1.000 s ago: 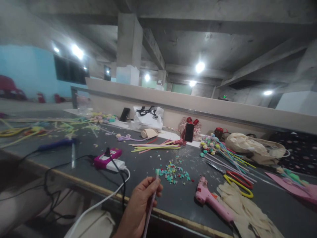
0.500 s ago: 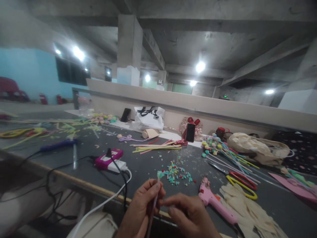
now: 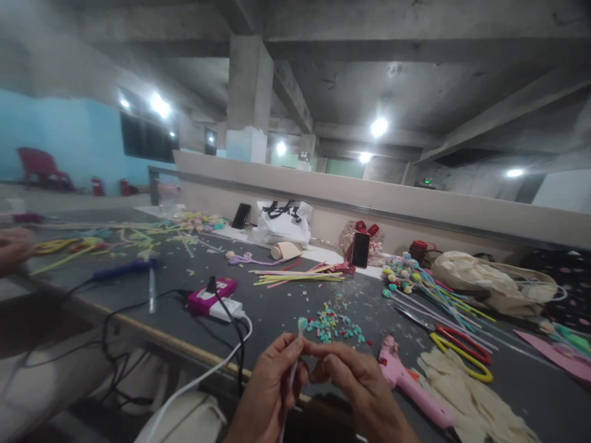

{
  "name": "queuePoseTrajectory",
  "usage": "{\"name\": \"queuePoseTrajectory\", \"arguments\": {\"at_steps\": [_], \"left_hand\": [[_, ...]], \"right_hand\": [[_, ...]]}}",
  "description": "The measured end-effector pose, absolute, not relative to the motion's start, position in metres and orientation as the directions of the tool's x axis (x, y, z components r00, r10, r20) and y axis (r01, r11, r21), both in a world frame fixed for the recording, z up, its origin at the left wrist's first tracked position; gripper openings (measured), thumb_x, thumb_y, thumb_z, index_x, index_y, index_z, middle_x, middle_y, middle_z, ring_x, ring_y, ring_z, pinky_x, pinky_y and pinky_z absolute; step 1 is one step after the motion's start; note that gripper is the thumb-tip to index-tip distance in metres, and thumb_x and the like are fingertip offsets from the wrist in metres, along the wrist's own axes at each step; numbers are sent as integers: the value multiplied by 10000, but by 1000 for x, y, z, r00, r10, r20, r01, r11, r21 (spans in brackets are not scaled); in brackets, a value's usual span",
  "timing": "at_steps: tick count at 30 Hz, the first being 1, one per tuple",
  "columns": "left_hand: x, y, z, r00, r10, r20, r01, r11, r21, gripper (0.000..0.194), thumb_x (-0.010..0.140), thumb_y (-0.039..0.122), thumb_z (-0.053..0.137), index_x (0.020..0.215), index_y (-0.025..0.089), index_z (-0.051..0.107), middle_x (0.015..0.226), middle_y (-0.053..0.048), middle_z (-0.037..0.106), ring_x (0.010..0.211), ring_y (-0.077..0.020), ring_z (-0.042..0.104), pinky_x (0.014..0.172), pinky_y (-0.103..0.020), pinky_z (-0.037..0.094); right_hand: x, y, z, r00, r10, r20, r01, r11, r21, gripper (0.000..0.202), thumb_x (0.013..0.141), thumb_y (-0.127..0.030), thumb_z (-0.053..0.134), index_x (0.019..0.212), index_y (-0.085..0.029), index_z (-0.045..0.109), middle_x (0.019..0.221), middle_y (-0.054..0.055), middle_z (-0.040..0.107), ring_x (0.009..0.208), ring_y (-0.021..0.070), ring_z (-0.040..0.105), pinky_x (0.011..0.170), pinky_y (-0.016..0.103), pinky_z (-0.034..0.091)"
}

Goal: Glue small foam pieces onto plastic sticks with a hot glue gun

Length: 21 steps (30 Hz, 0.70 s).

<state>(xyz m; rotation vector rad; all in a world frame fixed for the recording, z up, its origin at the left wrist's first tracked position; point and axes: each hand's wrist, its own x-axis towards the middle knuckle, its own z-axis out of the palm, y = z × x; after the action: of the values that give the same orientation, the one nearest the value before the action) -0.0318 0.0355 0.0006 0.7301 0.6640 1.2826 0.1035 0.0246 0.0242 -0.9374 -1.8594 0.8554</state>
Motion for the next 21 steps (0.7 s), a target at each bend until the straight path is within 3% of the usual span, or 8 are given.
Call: {"name": "queuePoseTrajectory", "arguments": {"at_steps": [6,11,15,21], "left_hand": [[-34,34,4,179,984,-24,-624,132,770,128,700,291,541,662,169,532,387,58,460,294,0,294,286,-88,167],[-29,25,14,189,981,-45,-716,169,677,100,659,230,591,620,162,529,504,21,578,306,3,376,282,-74,216],[-26,21,17,180,983,-47,-779,171,604,139,582,206,652,588,155,523,757,-17,645,411,-52,518,272,-95,288],[-27,22,14,159,984,-75,-767,171,618,152,538,209,686,606,156,561,673,-7,642,458,-91,563,287,-107,339]], "right_hand": [[100,24,30,-215,904,369,78,393,-916,324,820,-359,353,944,-186,598,769,65,651,687,159,566,590,259,439],[93,25,28,-115,871,477,9,481,-877,205,789,-303,436,892,-192,574,778,44,638,720,156,558,644,262,443],[90,29,28,-91,781,618,170,623,-763,124,774,-228,467,844,-201,565,771,26,599,737,155,548,680,275,428],[92,37,24,-135,662,738,402,717,-570,162,742,-120,505,851,-227,559,752,9,598,753,161,524,699,304,399]]}}
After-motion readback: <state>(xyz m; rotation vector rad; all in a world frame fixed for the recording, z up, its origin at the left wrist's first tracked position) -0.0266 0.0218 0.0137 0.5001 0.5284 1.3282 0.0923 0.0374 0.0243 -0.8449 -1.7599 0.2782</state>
